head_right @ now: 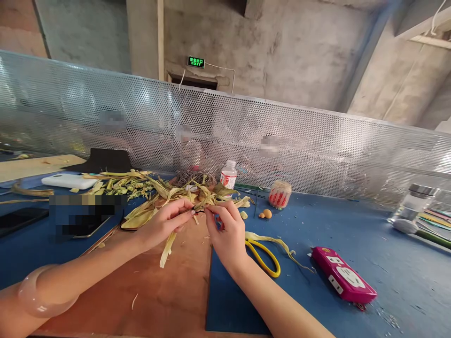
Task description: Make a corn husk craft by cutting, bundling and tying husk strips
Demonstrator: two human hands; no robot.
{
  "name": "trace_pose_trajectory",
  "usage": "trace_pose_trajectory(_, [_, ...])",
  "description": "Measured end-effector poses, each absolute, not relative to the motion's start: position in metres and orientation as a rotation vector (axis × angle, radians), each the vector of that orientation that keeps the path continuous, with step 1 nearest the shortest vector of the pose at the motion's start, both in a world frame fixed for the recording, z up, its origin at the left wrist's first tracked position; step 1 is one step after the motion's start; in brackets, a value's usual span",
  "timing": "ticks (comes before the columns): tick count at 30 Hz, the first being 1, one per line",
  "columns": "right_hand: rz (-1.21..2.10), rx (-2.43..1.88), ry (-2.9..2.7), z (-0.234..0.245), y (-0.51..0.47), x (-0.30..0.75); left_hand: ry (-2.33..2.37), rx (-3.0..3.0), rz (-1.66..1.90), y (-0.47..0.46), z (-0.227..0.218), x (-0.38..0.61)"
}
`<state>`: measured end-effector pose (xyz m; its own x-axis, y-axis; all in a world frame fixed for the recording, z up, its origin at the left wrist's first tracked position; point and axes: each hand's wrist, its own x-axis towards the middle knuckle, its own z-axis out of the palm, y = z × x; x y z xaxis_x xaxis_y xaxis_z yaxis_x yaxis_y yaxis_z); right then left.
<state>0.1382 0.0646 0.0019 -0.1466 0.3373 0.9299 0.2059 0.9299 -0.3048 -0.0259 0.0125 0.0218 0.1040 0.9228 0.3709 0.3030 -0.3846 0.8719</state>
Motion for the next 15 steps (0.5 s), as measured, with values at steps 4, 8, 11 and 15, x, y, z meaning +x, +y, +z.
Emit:
trace_pose_trajectory(4, [-0.073,-0.349,-1.745,0.0011,0.0636,0.1383,1.145,1.685,1.312,0.0149,0.0193,-0.0276])
trace_pose_trajectory(8, [-0.153,-0.296,-1.768,0.0003,0.0616,0.1373,1.146,1.674,1.316,0.0161,0.0177,-0.0278])
trace_pose_trajectory(11, [-0.205,-0.264,-1.789,-0.0008,0.0612,0.1362,1.13,1.674,1.324,0.0148,0.0181,-0.0256])
trace_pose_trajectory(15, [-0.301,-0.237,-1.845,-0.001,0.0599,0.1367,1.101,1.658,1.333,0.0129,0.0192,-0.0231])
